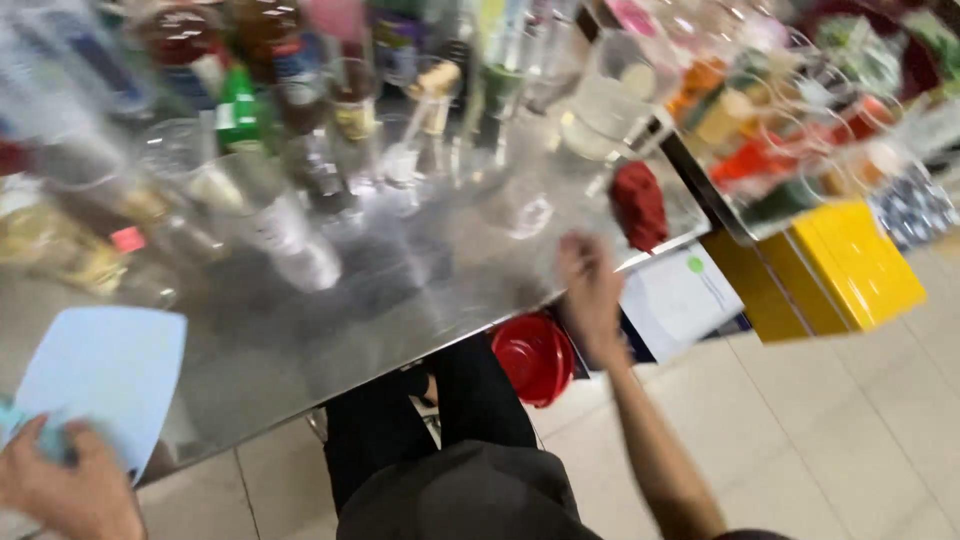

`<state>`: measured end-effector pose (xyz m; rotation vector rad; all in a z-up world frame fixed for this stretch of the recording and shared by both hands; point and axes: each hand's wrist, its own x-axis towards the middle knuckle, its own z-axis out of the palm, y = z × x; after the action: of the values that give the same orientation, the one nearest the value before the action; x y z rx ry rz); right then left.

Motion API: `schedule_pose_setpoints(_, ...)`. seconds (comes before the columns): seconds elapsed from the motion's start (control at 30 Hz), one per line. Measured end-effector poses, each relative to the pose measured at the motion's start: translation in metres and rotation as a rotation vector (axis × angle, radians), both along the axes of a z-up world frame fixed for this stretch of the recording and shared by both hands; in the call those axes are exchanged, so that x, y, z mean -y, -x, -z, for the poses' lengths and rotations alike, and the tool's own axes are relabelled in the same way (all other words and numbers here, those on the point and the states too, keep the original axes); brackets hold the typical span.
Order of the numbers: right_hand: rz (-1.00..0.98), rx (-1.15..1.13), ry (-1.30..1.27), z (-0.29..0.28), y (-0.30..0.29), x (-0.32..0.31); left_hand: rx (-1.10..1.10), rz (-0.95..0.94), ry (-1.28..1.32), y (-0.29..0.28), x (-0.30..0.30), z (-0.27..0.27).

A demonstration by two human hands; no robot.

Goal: The person retrieves a yellow tray and a plastic cup, then places the cup on a metal counter. They secure a lid on the cup, shake it vigorously, and then open it to pour the contents into a smaller cup. Finally, they insert a straw and place the drink on a tray with other beverages.

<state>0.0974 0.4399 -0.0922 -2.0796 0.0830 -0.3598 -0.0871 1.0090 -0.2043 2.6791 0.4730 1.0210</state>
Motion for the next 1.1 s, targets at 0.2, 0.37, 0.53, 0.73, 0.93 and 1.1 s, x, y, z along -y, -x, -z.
schedule_pose_setpoints(0.2, 0.128, 0.028, 0.534, 0.009, -0.107, 0.133, 0.327, -0.034, 0.112, -0.019, 0.118, -0.062)
schedule_pose_setpoints(0.37, 0.004, -0.182, 0.650, 0.023, -0.104, 0.120, 0.278, 0.389, 0.482, -0.067, 0.266, -0.128)
schedule_pose_setpoints(0.53, -0.092, 0.102, 0.594, 0.031, -0.061, 0.088, 0.036, 0.843, 0.512, -0.196, 0.385, -0.140)
schedule_pose_setpoints(0.73, -0.231, -0.020, 0.531, 0.024, -0.044, 0.099, -0.504, 0.956, 0.110, -0.304, 0.454, -0.119)
schedule_pose_setpoints(0.93, -0.027, -0.026, 0.553, 0.058, -0.100, 0.117, -0.444, 0.878, 0.051, -0.317, 0.441, -0.087)
schedule_pose_setpoints(1.1, -0.061, 0.037, 0.478, 0.050, -0.114, 0.033, -0.100, 0.802, 0.404, -0.270, 0.396, -0.104)
